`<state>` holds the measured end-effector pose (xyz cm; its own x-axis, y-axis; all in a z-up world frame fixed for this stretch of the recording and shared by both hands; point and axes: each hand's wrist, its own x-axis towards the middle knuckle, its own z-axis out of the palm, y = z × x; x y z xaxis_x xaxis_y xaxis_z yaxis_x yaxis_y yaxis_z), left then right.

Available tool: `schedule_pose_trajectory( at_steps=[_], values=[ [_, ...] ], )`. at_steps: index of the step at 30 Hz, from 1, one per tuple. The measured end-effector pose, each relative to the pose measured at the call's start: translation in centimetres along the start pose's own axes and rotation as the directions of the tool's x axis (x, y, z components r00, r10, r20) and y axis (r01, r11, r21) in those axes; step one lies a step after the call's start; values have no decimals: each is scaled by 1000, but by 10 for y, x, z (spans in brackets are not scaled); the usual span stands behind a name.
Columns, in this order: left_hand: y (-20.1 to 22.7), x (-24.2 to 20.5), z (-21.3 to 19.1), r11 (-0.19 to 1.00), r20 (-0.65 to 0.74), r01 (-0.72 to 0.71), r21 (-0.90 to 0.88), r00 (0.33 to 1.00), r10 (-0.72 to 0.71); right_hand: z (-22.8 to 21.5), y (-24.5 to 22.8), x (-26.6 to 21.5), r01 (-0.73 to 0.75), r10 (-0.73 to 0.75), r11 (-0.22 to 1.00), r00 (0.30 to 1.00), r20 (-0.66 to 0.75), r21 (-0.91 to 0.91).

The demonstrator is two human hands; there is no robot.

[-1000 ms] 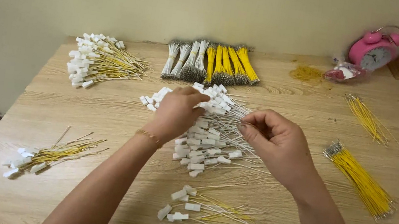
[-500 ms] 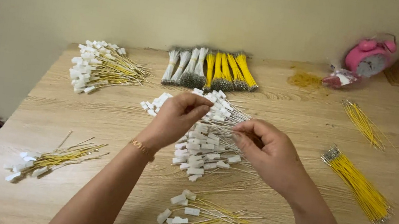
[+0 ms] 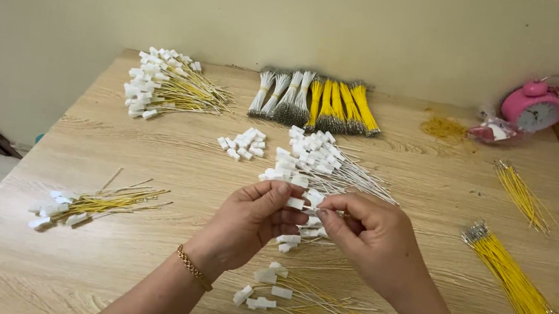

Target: Insert thin yellow wires into white plastic connector housings to assemble wire harnesses.

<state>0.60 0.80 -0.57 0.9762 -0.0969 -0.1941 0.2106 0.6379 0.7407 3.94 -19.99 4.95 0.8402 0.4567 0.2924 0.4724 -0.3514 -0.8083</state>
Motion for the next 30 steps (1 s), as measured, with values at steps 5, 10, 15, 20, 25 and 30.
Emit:
schedule_pose_trajectory(
  at_steps=[5, 10, 15, 20, 25, 30],
  values=[
    [1, -4, 3, 999, 1, 3, -45, 1000, -3, 4, -4, -1, 25, -28, 995, 999, -37, -97],
    [-1, -5, 2, 996, 0, 28, -79, 1000, -28, 5, -1, -2, 67, -79, 979, 995, -53, -193],
    [-5, -3, 3, 998, 26, 15, -54, 1000, -14, 8, 0, 0, 43, -42, 979, 999, 9, -197],
    [-8, -2, 1, 998, 20, 13, -59, 1000, -12, 6, -2, 2, -79, 86, 992, 994, 69, -101],
    [-10, -2, 3, 998, 13, 23, -65, 1000, -23, 9, 2, -1, -51, 54, 997, 997, 51, -49],
    [-15, -2, 2, 998, 13, 3, -59, 1000, -3, 16, 3, -5, 34, -38, 988, 999, -23, -154]
  ],
)
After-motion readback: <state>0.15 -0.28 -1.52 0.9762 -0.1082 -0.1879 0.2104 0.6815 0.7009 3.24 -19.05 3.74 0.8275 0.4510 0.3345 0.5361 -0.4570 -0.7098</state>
